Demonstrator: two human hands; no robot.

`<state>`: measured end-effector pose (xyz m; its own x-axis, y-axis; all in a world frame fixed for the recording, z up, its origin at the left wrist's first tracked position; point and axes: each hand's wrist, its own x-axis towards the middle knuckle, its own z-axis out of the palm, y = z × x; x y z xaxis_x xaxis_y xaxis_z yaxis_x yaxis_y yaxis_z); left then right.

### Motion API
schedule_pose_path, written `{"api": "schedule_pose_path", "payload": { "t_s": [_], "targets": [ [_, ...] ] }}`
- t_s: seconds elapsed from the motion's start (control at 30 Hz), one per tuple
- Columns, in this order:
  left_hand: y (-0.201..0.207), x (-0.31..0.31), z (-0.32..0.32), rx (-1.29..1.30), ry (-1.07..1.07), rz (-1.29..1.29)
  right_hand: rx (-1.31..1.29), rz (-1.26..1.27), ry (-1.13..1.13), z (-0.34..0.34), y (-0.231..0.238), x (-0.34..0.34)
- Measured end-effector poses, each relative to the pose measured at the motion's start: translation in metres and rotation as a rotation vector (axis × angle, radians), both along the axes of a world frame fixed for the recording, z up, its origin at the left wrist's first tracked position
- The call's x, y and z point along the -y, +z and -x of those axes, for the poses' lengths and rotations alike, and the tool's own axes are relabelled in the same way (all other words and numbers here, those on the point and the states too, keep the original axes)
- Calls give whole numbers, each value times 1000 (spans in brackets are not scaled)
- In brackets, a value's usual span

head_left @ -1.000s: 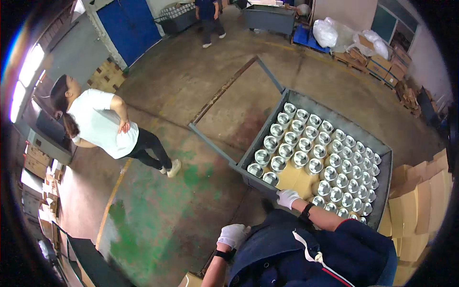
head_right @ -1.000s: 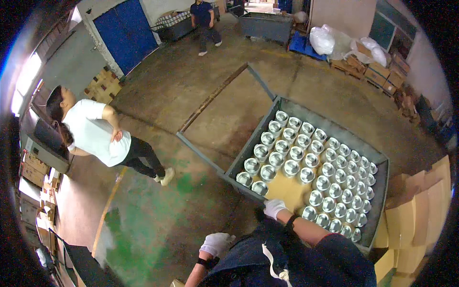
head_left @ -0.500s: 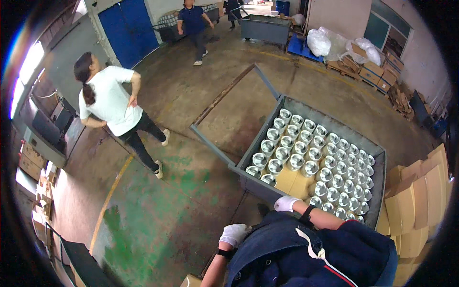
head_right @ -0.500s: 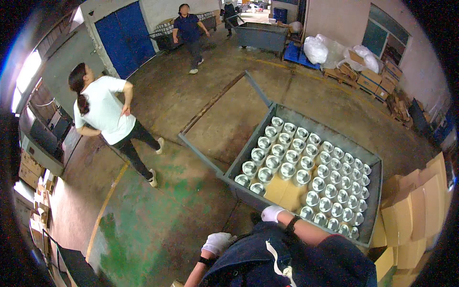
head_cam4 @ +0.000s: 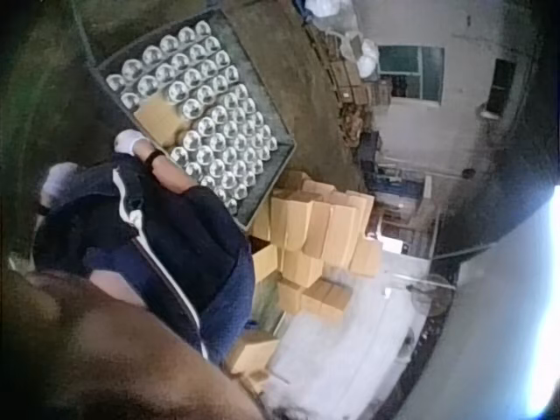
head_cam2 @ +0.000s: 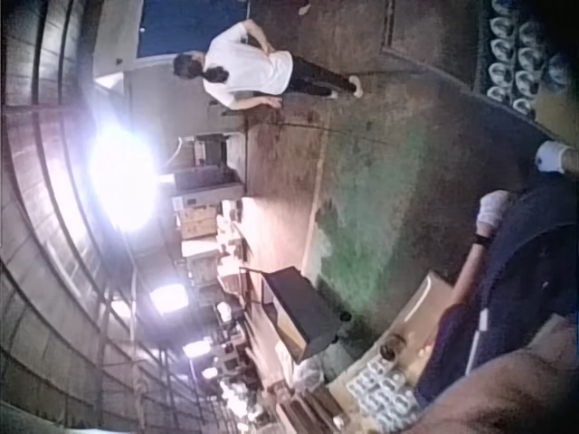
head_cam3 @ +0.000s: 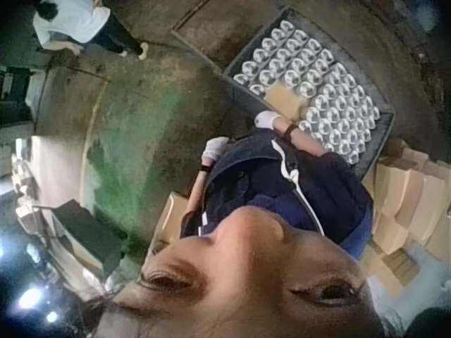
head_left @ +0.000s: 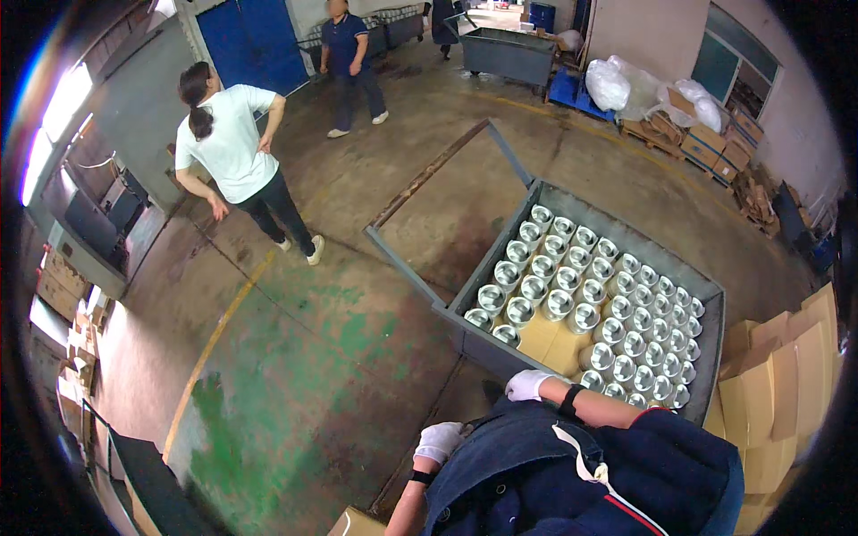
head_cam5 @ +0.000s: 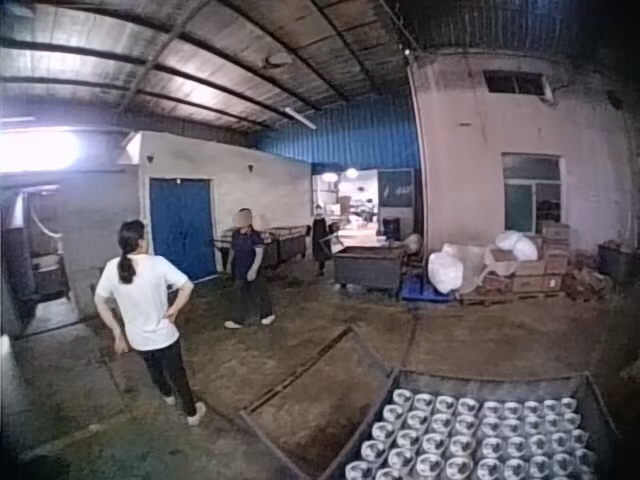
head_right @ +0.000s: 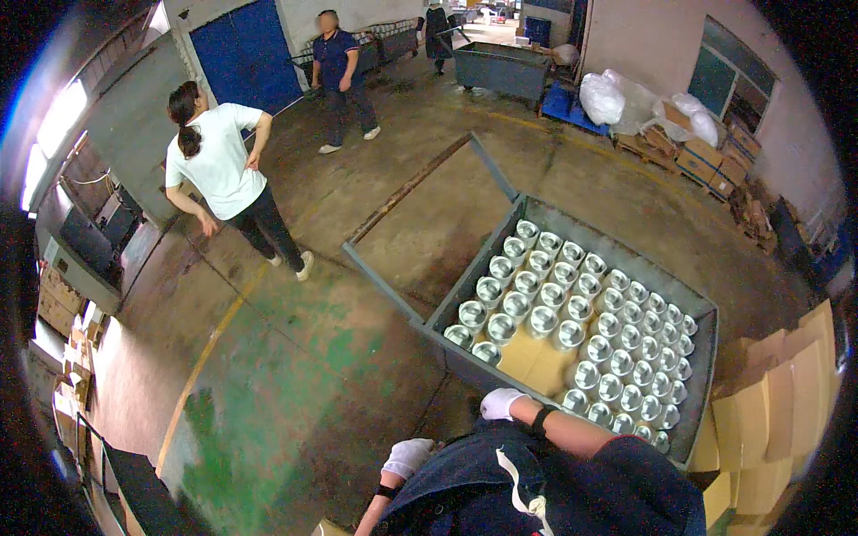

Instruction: Applying a liquid coating to engine pistons using a brush and organizing them into a storage cart.

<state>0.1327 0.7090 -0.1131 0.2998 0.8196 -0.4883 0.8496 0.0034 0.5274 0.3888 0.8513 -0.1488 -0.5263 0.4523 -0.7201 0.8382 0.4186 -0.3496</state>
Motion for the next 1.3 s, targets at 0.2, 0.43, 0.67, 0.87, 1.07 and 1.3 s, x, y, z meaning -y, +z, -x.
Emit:
{"api": "schedule_pose_path", "payload": {
  "t_s": [0.2,0.43,0.67,0.87,1.07,1.3],
  "targets": [
    [3,-1,0,-17,35,74,-47,-11,19,2,-7,1],
    [6,-6,-6,-59,69,100,-333,46,102,18,8,-14],
    [-26,-7,-4,-47,10,10,-677,-358,-118,117,156,-83],
    [10,13,6,-44,179,83,-346,-255,168,70,88,-57],
    [4,31,18,-34,291,121,-68,72,231,13,24,-13],
    [5,18,10,-112,213,96,-52,-38,82,10,22,-11]
  ]
}}
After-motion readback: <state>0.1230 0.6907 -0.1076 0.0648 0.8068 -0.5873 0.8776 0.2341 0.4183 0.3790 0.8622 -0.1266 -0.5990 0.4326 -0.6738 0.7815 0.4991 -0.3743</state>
